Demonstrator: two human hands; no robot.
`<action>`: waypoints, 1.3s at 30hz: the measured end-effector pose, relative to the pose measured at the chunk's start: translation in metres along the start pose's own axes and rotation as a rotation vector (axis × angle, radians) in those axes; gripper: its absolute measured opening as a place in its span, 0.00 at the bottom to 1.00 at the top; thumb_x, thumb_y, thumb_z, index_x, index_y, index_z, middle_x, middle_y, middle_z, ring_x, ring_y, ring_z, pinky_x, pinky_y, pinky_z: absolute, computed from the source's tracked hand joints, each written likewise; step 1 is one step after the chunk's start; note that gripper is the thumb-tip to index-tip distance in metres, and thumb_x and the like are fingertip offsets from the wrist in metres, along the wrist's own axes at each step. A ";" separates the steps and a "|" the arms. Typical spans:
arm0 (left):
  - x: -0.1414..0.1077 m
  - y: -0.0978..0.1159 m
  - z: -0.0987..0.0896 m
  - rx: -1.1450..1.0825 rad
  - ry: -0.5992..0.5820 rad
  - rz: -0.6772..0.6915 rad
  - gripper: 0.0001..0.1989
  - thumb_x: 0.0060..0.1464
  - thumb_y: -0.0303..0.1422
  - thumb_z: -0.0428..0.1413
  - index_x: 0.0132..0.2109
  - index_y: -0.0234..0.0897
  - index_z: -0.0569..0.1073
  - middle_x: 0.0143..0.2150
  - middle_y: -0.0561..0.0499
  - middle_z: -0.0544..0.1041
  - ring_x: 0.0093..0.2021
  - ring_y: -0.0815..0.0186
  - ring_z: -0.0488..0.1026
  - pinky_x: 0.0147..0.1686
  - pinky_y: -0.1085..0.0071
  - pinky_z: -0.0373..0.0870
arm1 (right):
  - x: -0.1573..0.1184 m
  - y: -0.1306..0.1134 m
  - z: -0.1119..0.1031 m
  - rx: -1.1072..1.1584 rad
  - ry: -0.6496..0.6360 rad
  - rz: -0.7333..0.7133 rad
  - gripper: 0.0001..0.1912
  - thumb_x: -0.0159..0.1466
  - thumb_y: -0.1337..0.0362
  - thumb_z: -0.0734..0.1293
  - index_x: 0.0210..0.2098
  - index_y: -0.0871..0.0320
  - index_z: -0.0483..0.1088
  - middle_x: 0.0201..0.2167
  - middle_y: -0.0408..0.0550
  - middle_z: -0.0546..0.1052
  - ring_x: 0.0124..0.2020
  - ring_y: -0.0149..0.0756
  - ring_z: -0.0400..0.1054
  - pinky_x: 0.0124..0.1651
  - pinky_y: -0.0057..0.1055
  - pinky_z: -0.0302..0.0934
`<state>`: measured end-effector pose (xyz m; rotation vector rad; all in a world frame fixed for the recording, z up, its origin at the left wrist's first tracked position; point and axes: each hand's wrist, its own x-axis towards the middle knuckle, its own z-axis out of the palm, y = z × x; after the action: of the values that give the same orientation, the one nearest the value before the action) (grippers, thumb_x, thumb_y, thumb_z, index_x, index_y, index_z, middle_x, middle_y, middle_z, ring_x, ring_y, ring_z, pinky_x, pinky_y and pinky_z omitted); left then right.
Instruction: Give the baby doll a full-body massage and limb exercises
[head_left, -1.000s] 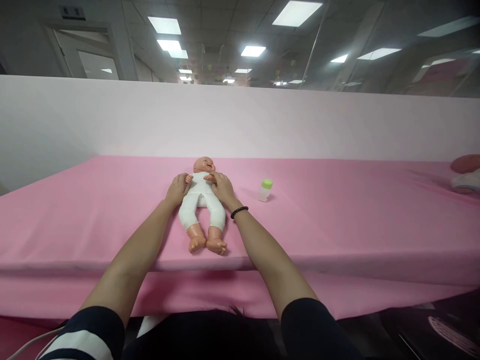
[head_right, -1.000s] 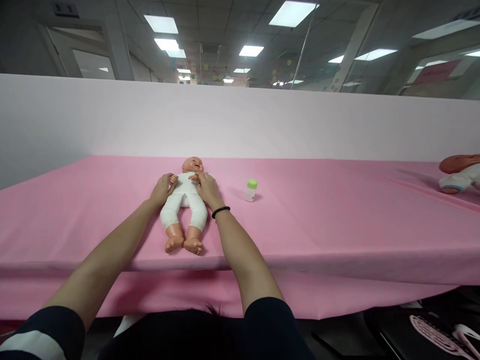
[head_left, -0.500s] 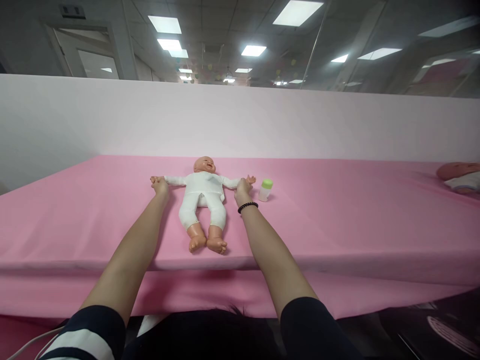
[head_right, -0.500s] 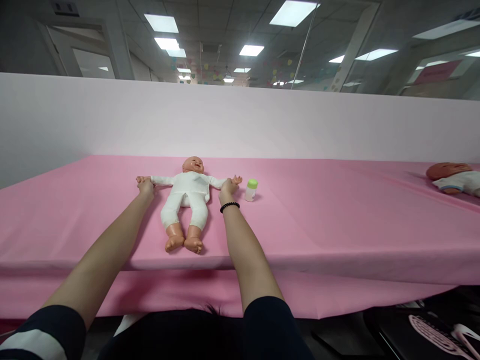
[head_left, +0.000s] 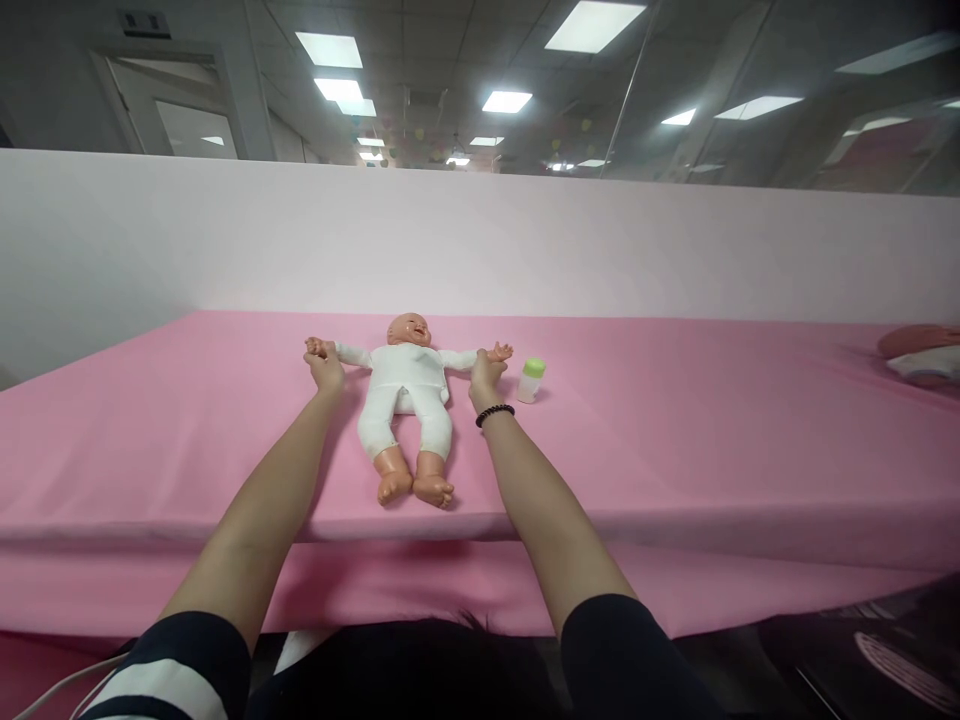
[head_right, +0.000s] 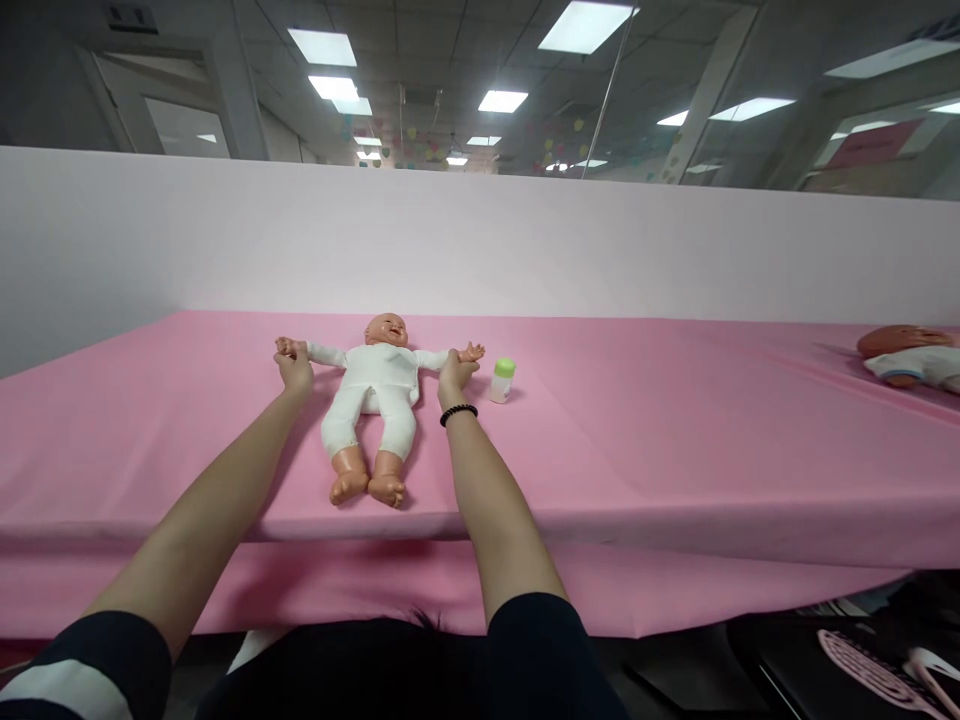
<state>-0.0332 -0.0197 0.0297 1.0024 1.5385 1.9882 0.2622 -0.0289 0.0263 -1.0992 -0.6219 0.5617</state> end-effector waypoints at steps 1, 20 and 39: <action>-0.006 0.003 0.000 0.010 -0.025 0.077 0.13 0.66 0.40 0.53 0.51 0.41 0.62 0.49 0.41 0.73 0.53 0.55 0.75 0.53 0.57 0.72 | -0.005 -0.005 0.002 -0.037 0.014 -0.003 0.21 0.61 0.67 0.63 0.54 0.58 0.60 0.51 0.53 0.73 0.46 0.37 0.72 0.51 0.35 0.69; -0.029 0.004 -0.002 0.554 -0.686 0.765 0.18 0.65 0.38 0.51 0.59 0.40 0.70 0.57 0.40 0.75 0.56 0.50 0.70 0.57 0.53 0.67 | -0.045 -0.025 0.006 -0.795 -0.807 -0.883 0.29 0.60 0.77 0.61 0.59 0.57 0.69 0.54 0.54 0.75 0.57 0.48 0.66 0.58 0.43 0.65; 0.000 -0.005 0.008 -0.013 -0.014 -0.136 0.12 0.65 0.37 0.52 0.52 0.40 0.62 0.51 0.39 0.73 0.52 0.55 0.75 0.51 0.56 0.75 | -0.011 -0.012 0.003 -0.238 -0.054 -0.143 0.21 0.62 0.60 0.68 0.53 0.58 0.64 0.48 0.54 0.77 0.46 0.42 0.73 0.51 0.38 0.68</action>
<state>-0.0280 -0.0133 0.0261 0.8796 1.5419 1.8913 0.2539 -0.0391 0.0364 -1.2539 -0.8231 0.4009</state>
